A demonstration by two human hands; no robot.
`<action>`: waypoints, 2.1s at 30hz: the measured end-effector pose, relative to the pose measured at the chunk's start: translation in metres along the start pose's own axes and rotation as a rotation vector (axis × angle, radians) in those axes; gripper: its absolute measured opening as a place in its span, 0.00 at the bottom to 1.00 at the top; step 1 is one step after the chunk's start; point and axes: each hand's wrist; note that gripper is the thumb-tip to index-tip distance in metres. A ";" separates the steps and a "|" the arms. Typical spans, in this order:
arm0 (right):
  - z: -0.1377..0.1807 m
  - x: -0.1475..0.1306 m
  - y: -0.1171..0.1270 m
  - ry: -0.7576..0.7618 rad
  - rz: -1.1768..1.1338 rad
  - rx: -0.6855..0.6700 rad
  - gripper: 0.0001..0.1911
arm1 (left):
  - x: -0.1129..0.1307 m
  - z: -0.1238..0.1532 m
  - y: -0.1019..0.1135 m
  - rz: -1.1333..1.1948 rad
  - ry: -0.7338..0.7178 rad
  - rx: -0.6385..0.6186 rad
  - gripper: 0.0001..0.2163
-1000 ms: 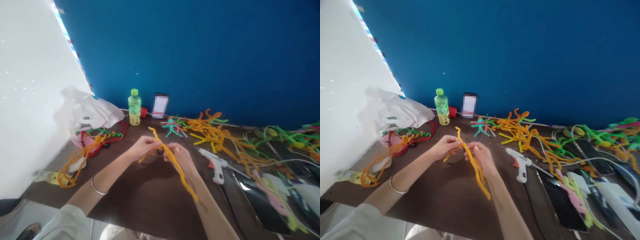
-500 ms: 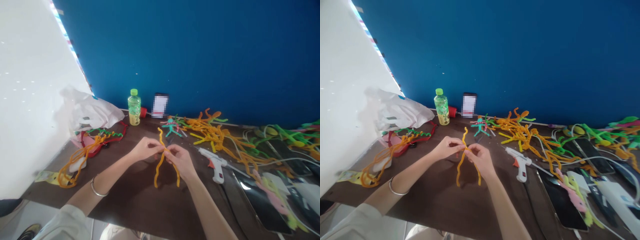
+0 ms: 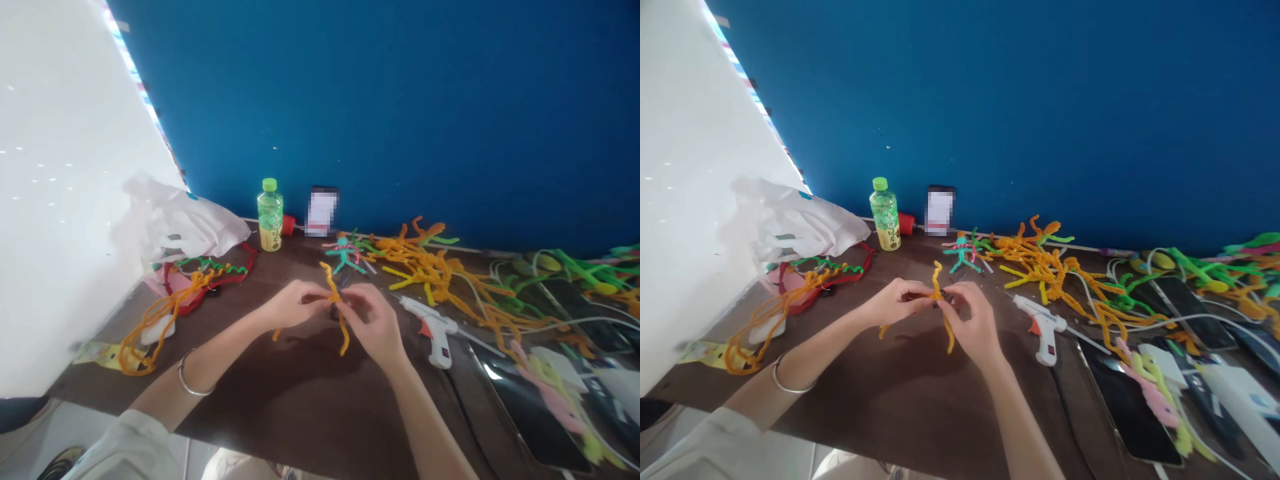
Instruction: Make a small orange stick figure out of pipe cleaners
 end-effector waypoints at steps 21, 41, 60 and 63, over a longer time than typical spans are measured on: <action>-0.009 -0.024 0.008 0.027 -0.098 -0.136 0.04 | -0.002 0.000 0.008 0.401 0.020 0.028 0.11; -0.004 -0.005 -0.010 -0.414 -0.436 -0.069 0.07 | -0.029 -0.006 -0.005 0.798 0.297 -0.295 0.16; 0.003 0.013 -0.017 -0.520 -0.412 0.155 0.12 | -0.050 -0.005 0.008 0.345 0.284 -0.230 0.24; 0.005 0.016 -0.016 -0.511 -0.418 0.160 0.11 | -0.054 0.000 0.012 0.468 0.348 -0.225 0.23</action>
Point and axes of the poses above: each hand's wrist, its own z-axis away from the middle knuckle, its own y-axis out of the back of the hand, x = y × z, and after that the axes turned 1 degree about -x, right-handed
